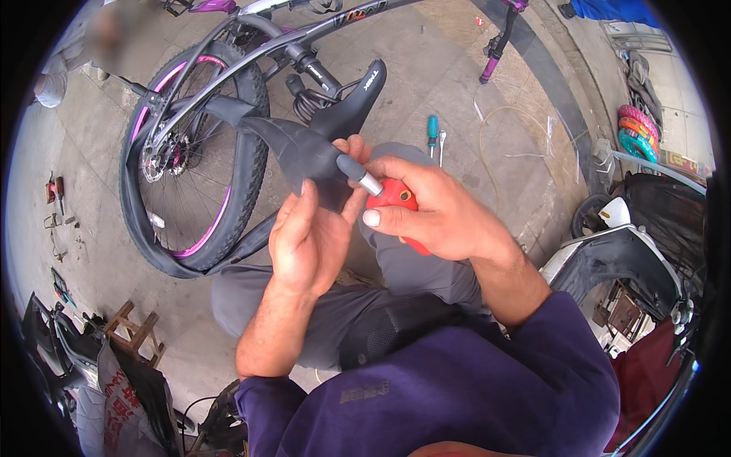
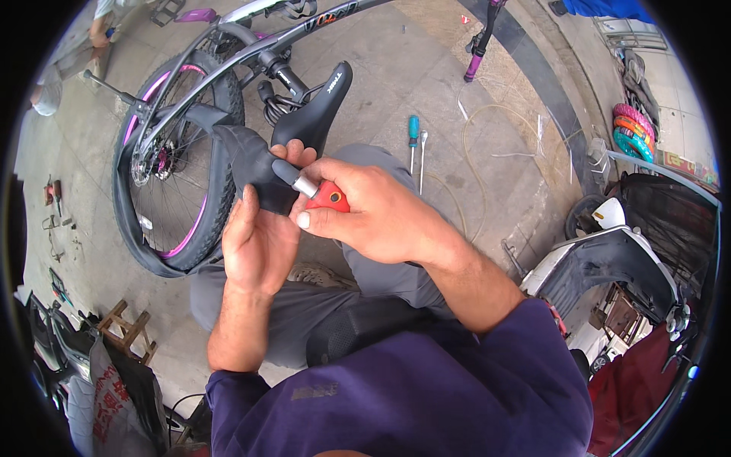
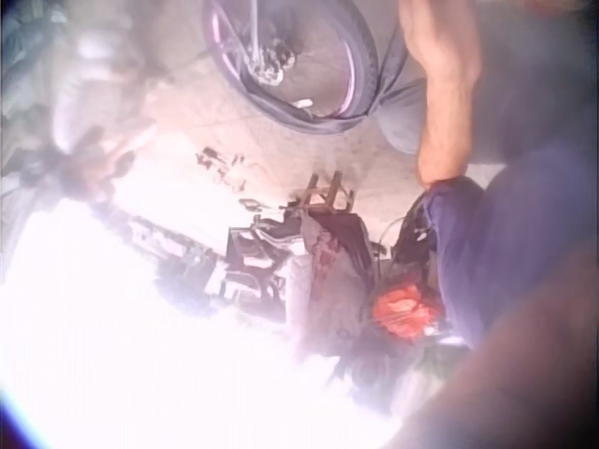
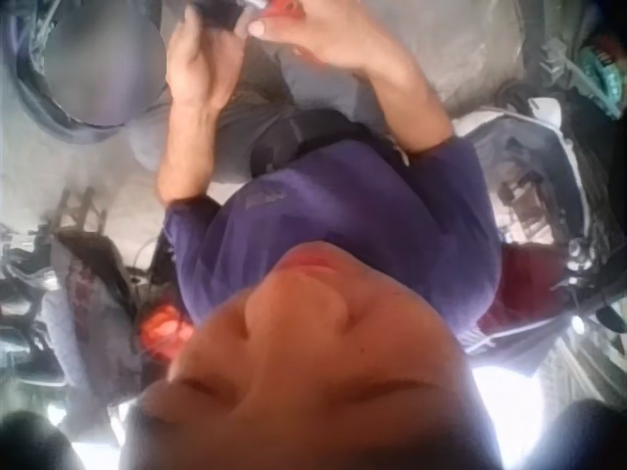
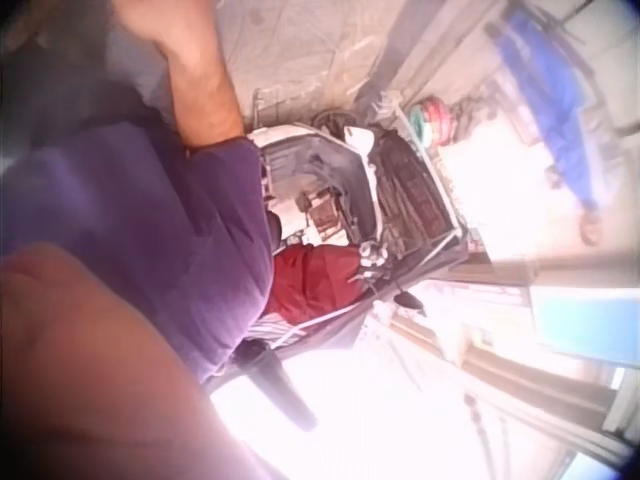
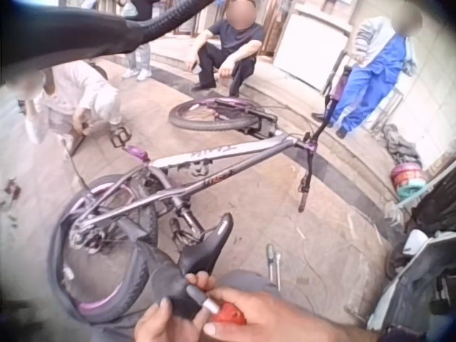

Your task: The person uses a red hand pump to inflate a bicycle inner tube, then applies glue from a tube to a specific area on the inner tube and spreads it with a finger.

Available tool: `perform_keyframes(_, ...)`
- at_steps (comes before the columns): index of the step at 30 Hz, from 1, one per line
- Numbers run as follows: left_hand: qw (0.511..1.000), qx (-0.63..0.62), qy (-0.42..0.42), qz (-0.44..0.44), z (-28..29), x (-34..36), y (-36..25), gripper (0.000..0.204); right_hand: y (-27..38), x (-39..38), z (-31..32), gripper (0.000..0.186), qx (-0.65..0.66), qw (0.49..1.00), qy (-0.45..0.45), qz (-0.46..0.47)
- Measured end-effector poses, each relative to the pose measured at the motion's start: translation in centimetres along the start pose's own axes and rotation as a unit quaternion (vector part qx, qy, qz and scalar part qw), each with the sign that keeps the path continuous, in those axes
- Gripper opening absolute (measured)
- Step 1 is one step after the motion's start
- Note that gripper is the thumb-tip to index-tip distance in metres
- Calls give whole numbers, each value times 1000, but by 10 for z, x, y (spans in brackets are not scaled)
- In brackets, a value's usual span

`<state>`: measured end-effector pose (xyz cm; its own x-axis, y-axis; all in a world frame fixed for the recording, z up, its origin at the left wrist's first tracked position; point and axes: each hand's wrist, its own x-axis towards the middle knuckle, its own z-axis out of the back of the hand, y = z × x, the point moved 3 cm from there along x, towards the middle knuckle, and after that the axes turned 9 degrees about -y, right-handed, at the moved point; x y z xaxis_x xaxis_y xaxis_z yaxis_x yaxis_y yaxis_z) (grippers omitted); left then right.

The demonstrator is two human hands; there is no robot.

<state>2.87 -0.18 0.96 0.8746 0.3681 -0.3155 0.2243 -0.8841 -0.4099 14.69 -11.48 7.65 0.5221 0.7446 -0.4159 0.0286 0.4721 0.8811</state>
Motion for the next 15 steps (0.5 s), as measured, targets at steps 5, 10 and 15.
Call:
perform_keyframes(5,999,9,-36,-3,-7,-5,-4,58,4,0,-5,39,-129,988,0,86)
perform_keyframes(10,995,48,-86,4,-25,0,-7,57,4,11,14,48,-82,993,37,82)
perform_keyframes(15,990,71,-119,-9,-45,3,-2,56,-8,14,31,46,16,995,67,74)
